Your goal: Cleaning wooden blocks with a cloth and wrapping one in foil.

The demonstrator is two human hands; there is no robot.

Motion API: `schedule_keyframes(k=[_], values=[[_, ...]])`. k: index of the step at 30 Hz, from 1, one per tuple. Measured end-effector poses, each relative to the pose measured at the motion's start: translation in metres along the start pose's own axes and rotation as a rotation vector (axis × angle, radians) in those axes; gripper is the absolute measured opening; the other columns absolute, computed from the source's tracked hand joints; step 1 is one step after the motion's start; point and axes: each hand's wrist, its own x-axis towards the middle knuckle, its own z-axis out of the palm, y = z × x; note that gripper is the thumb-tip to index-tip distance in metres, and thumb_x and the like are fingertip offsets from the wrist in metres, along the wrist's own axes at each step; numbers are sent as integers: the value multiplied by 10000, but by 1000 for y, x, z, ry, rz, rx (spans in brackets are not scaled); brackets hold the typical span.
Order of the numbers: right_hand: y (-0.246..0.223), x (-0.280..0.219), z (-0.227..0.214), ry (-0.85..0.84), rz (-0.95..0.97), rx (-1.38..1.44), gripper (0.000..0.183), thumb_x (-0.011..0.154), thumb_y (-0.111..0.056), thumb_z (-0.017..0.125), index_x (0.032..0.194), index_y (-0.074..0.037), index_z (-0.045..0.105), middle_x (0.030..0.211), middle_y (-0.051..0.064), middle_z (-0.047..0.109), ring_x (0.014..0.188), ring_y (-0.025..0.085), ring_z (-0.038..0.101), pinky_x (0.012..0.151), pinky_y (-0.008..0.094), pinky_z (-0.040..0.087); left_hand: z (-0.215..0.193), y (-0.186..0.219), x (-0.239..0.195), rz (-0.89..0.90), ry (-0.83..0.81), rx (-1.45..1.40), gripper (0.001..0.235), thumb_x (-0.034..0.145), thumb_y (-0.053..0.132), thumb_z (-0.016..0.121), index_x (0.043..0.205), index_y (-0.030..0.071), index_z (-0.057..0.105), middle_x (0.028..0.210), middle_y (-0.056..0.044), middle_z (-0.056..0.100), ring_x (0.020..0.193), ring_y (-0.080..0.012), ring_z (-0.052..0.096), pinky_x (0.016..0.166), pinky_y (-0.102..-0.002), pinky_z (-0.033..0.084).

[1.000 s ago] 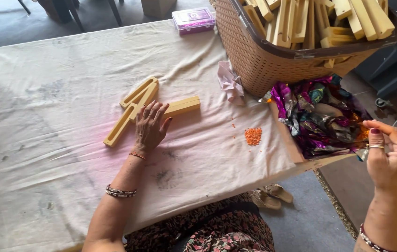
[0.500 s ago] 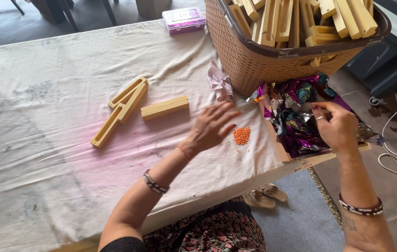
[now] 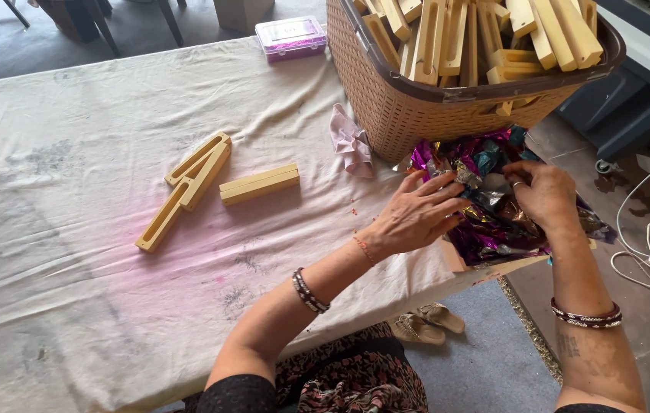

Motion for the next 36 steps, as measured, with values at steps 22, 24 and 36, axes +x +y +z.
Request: schedule_keyframes(k=[22,24,36], values=[[11,-43,9,-151,-158,60,282,989,-287,646,1167,-90,742,1417,72,664,1151,291,688,991,392,537,32,20,3,-72,-84,-170,217,992,384,616,921,190,681,813,22,688,966,-177,695,1148,-600,279],[1,-48,3,-169,-236,81,285,971,-294,654,1142,-85,746,1395,79,678,1156,293,689,981,394,540,32,22,10,-182,-65,-233,192,1025,332,594,1072,155,652,746,-4,662,846,-218,683,1160,-563,315],[-20,-38,-7,-19,-67,-186,363,889,-239,749,1249,-194,731,1349,51,691,1202,297,660,953,432,564,49,15,23,-262,-43,-168,120,940,229,638,1057,235,663,698,-48,690,730,-278,696,1082,-530,350]])
